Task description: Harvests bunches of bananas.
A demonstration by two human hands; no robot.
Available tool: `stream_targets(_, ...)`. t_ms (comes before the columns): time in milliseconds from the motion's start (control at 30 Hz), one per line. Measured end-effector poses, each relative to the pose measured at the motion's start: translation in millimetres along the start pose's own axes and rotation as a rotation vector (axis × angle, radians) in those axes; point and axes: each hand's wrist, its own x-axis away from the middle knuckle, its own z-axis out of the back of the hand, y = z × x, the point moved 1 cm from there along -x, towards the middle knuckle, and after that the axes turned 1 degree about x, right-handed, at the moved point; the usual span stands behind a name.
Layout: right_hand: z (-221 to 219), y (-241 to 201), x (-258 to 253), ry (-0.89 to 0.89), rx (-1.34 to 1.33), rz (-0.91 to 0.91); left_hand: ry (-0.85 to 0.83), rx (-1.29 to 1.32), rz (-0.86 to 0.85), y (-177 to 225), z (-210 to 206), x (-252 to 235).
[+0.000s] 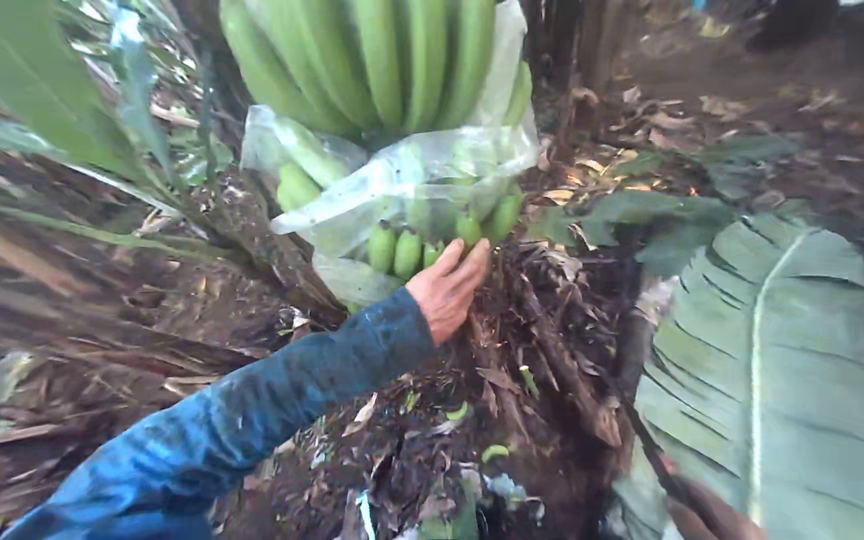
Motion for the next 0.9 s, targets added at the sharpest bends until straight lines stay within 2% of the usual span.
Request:
stream_targets(100,-30,-48,-46,0.056,0.073,0.197,-0.040,-0.011,-0.066,22,-21,10)
stream_targets(200,-49,-101,-81,0.055,0.142,0.275,-0.309,-0.037,-0.095,48,-43,10)
stream_targets(267,-58,-132,-95,0.046,0.174,0.292,-0.475,-0.179,-0.093,60,-46,9)
stream_targets(300,-63,-145,-100,0.051,0.197,0.315,-0.538,-0.163,-0.073,64,-41,7)
stream_targets(367,-73,-161,-110,0.066,0.227,0.390,-0.644,-0.123,-0.020,72,-34,5)
stream_targets(500,-96,-184,-131,0.058,0.252,0.464,-0.736,-0.175,0.052,71,-42,17)
stream_targets(600,-114,-201,-140,0.041,0.267,0.526,-0.741,-0.174,0.066,68,-44,44)
stream_targets(733,-141,-216,-149,0.077,0.242,0.692,-0.653,-0.249,0.131,65,-44,86)
stream_targets(767,-145,-220,-151,0.070,0.240,0.718,-0.593,-0.177,0.192,64,-43,97)
stream_targets(833,-155,-227,-153,0.061,0.242,0.756,-0.360,-0.005,0.361,61,-46,123)
stream_targets(900,-164,-233,-154,0.057,0.252,0.777,-0.136,0.032,0.455,59,-53,145)
